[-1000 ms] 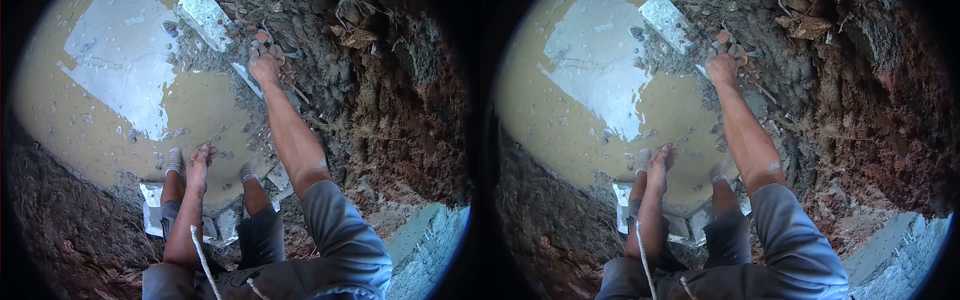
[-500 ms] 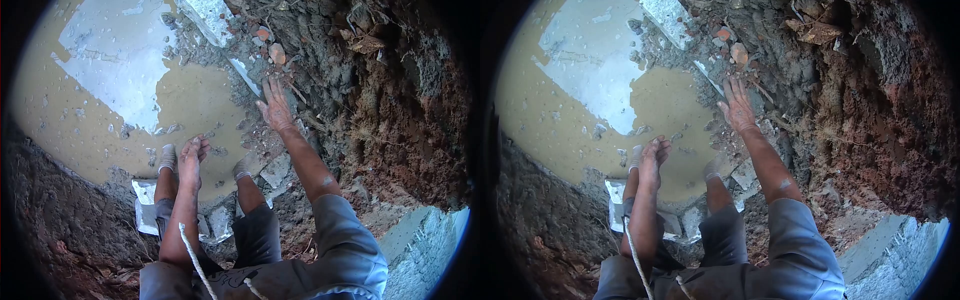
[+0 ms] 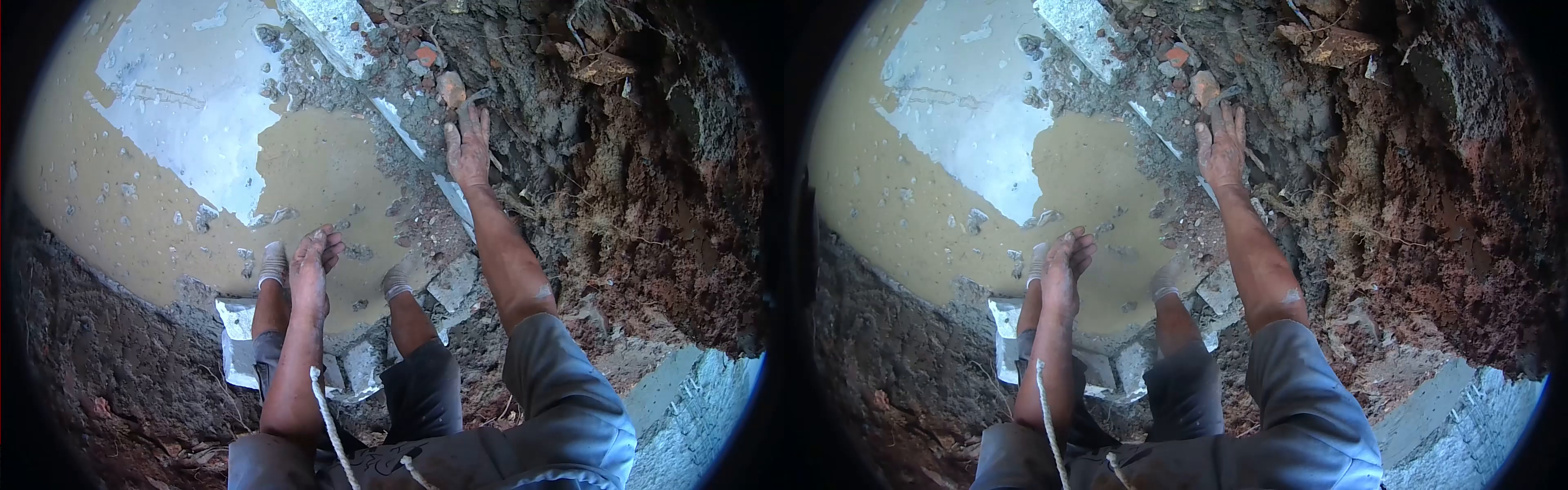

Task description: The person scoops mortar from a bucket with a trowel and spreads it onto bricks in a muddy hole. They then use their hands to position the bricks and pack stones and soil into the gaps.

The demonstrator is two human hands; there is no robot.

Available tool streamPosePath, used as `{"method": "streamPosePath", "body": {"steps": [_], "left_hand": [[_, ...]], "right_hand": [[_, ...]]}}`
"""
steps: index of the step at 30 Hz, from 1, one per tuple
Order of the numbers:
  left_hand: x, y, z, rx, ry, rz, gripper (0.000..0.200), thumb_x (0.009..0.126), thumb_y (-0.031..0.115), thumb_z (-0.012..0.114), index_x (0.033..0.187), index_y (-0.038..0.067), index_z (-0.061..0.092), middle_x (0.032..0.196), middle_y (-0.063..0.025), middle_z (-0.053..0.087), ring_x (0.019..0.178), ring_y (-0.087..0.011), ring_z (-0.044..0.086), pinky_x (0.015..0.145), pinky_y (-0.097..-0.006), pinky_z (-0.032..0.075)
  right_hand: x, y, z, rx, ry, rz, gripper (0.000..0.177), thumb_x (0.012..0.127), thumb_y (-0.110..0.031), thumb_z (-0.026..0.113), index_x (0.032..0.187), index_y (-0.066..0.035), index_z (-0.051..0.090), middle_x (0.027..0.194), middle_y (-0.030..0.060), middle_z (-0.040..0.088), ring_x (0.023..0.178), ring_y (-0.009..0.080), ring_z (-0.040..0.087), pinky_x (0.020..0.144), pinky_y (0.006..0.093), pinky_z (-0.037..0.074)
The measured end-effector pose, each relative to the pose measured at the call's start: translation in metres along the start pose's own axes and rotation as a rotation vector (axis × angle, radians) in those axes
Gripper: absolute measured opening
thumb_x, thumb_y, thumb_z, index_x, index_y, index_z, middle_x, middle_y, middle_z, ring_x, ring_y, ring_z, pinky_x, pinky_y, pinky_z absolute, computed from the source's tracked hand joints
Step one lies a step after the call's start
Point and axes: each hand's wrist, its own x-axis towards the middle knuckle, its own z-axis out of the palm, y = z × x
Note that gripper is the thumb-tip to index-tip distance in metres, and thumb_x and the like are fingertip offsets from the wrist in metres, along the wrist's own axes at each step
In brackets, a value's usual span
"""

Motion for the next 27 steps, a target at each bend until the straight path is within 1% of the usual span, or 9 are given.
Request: {"method": "streamPosePath", "body": {"steps": [4,7,8,12,15,19,20,23,27], "left_hand": [[-0.001,-0.001,0.002,-0.019,-0.029,0.001,0.036,0.096,0.034,0.054,0.119,0.007,0.062,0.104,-0.0047,0.066,0.095,-0.0144,0.061,0.086,-0.0297,0.044],[0.001,0.004,0.0,-0.021,-0.025,-0.002,0.036,0.095,0.033,0.054,0.119,0.007,0.061,0.104,-0.0047,0.066,0.095,-0.0145,0.061,0.087,-0.0297,0.044],[0.002,0.005,-0.001,-0.031,-0.026,0.009,0.036,0.095,0.033,0.054,0.119,0.007,0.061,0.105,-0.0048,0.066,0.095,-0.0145,0.061,0.087,-0.0297,0.044],[0.002,0.006,0.002,-0.028,-0.047,0.028,0.038,0.096,0.035,0.053,0.12,0.007,0.061,0.105,-0.0051,0.066,0.096,-0.0148,0.061,0.087,-0.03,0.044],[0.001,0.003,0.003,-0.006,-0.065,0.031,0.039,0.095,0.037,0.053,0.12,0.007,0.061,0.105,-0.0056,0.066,0.097,-0.0149,0.061,0.088,-0.0303,0.044],[-0.001,0.003,0.003,-0.017,-0.055,0.005,0.04,0.095,0.037,0.054,0.12,0.007,0.061,0.106,-0.0056,0.066,0.097,-0.015,0.061,0.087,-0.0301,0.044],[-0.003,0.007,0.001,-0.029,-0.064,0.015,0.039,0.095,0.037,0.054,0.12,0.007,0.061,0.106,-0.0054,0.066,0.096,-0.015,0.061,0.087,-0.03,0.044],[0.0,0.011,-0.005,-0.062,-0.065,0.065,0.039,0.095,0.037,0.054,0.12,0.008,0.061,0.105,-0.0049,0.067,0.095,-0.015,0.062,0.086,-0.0297,0.044],[-0.003,0.01,-0.004,-0.04,-0.056,0.035,0.038,0.095,0.036,0.054,0.12,0.007,0.061,0.105,-0.0048,0.067,0.094,-0.015,0.062,0.085,-0.0293,0.044]], "right_hand": [[-0.002,-0.022,-0.007,0.175,0.177,0.155,0.068,0.097,-0.047,0.041,0.136,0.009,0.041,0.143,0.0321,0.035,0.134,0.047,0.03,0.113,0.049,0.021],[0.037,-0.034,0.009,-0.203,-0.086,0.217,0.074,0.098,-0.051,0.033,0.135,0.013,0.038,0.141,0.0356,0.034,0.133,0.0471,0.032,0.113,0.0503,0.02],[0.05,-0.048,0.003,-0.049,-0.175,0.28,0.077,0.098,-0.052,0.026,0.128,0.016,0.045,0.139,0.0379,0.035,0.134,0.0483,0.03,0.114,0.051,0.019],[0.05,-0.045,0.003,-0.24,-0.135,0.191,0.074,0.098,-0.05,0.027,0.126,0.016,0.047,0.135,0.035,0.042,0.131,0.045,0.037,0.114,0.0464,0.021],[0.072,-0.054,-0.032,-0.06,-0.477,0.452,0.071,0.098,-0.05,0.026,0.134,0.01,0.042,0.14,0.033,0.038,0.134,0.0408,0.034,0.113,0.0424,0.025],[0.051,-0.049,-0.016,0.054,-0.125,0.114,0.07,0.098,-0.051,0.024,0.128,0.005,0.052,0.141,0.0272,0.04,0.134,0.0396,0.035,0.112,0.0429,0.027],[0.054,-0.052,-0.016,-0.057,-0.173,0.166,0.069,0.098,-0.054,0.023,0.136,-0.002,0.046,0.137,0.0252,0.046,0.124,0.0454,0.044,0.108,0.0462,0.032],[0.066,-0.051,-0.009,0.031,-0.289,0.342,0.072,0.098,-0.054,0.024,0.131,0.006,0.049,0.134,0.0286,0.048,0.126,0.0444,0.044,0.108,0.0458,0.033],[0.073,-0.036,-0.012,-0.009,-0.324,0.24,0.065,0.098,-0.053,0.021,0.142,-0.008,0.039,0.142,0.0235,0.04,0.126,0.0422,0.042,0.107,0.0453,0.033]]}}
